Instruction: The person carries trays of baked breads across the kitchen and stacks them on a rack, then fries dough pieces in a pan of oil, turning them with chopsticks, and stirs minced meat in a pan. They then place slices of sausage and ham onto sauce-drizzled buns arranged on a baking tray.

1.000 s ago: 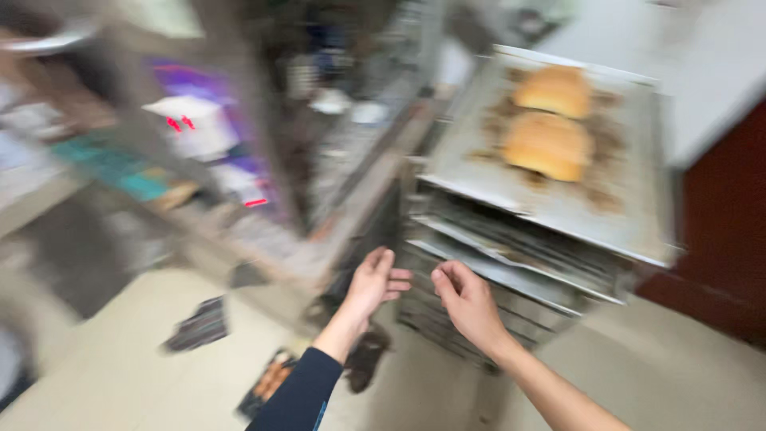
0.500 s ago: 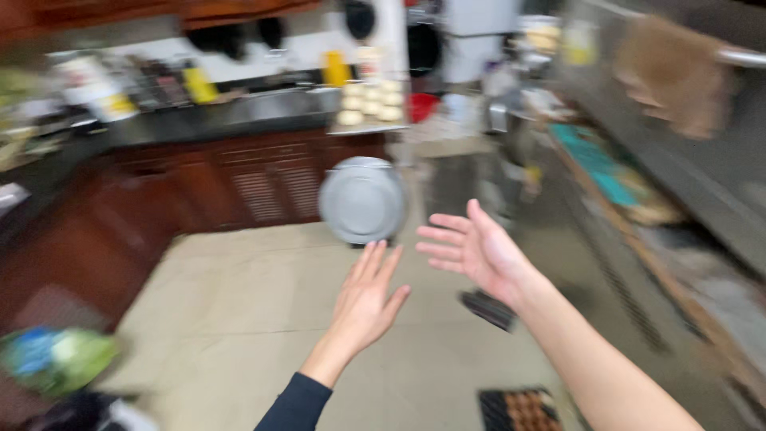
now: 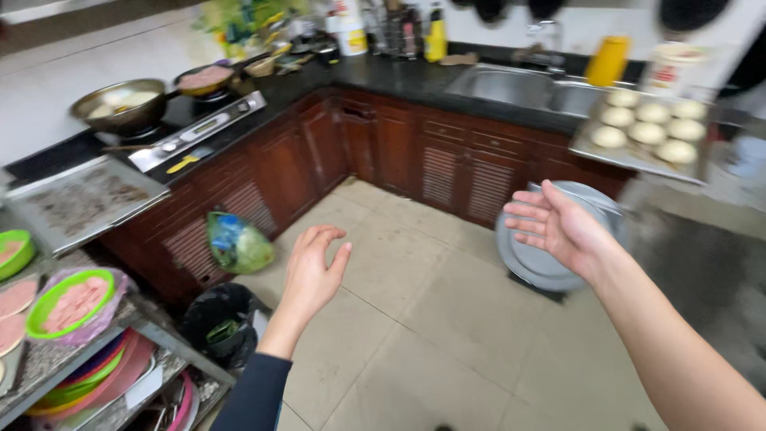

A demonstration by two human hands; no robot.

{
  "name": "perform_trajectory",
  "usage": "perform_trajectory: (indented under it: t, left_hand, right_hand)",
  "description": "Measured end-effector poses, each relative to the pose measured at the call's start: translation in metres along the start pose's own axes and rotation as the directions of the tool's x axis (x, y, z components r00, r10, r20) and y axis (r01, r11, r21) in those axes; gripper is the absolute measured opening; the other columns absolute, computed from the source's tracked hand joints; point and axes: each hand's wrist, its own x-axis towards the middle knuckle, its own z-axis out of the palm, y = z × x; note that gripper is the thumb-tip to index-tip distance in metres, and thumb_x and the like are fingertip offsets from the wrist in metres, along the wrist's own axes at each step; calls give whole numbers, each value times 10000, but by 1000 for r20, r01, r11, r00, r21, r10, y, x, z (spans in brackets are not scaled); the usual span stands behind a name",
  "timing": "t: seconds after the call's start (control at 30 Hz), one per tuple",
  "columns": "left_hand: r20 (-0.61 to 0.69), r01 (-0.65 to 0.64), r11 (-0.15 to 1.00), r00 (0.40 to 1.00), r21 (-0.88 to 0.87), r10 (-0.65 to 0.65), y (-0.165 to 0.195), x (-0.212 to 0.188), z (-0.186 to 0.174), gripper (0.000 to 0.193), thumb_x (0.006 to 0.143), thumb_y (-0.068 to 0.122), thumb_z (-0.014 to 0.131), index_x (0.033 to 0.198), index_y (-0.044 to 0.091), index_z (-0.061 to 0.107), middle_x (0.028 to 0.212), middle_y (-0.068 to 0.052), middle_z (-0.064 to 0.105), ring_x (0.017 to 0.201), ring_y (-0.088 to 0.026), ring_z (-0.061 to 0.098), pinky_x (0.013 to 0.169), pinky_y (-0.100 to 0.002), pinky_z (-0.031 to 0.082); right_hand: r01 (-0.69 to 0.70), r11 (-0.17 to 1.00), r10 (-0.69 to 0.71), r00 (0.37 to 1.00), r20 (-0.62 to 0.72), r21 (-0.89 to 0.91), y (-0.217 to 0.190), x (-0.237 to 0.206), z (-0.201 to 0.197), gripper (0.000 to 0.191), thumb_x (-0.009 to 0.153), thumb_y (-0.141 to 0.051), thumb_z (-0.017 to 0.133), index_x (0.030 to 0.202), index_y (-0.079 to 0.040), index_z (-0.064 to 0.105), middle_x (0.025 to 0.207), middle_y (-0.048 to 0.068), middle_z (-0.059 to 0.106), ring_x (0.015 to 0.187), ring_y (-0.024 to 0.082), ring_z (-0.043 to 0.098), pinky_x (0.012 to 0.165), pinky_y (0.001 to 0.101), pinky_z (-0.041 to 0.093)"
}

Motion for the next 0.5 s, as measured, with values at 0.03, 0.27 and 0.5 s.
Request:
perform_trajectory:
  t: [0.03, 0.27, 0.5]
  left_hand:
    - [-6, 20, 1000, 1000, -6, -20, -15, 20, 5, 272, 914, 234, 702, 1113, 50, 713, 1235, -117, 676, 1213, -320, 596, 1018, -411, 479]
    - [-17, 230, 973, 973, 11, -230, -117, 136, -8, 336, 916, 265, 674, 1175, 54, 707, 1257, -124, 680, 1165, -324, 626, 952, -406, 500]
    - [-202, 495, 868, 855, 45, -478, -263, 163, -46, 352, 936, 292, 667, 1197, 60, 710, 1191, -117, 720, 1029, -295, 694, 808, -381, 555]
  right_hand:
    - [-14, 1000, 14, 999, 34, -4, -4, 35, 10, 568, 1075, -503, 344, 1358, -57, 554, 1266, 126, 678, 1117, 252, 655, 937, 419, 518]
    - [-56, 993, 85, 955, 283, -107, -47, 253, 133, 518, 1075, -446, 370, 1344, -53, 575, 1223, 97, 692, 1088, 225, 655, 934, 397, 532]
    - [-66, 962, 204, 814, 543, -264, -22, 423, 322, 477, 1069, -416, 426, 1319, -47, 595, 1200, 94, 698, 1067, 216, 653, 911, 392, 537]
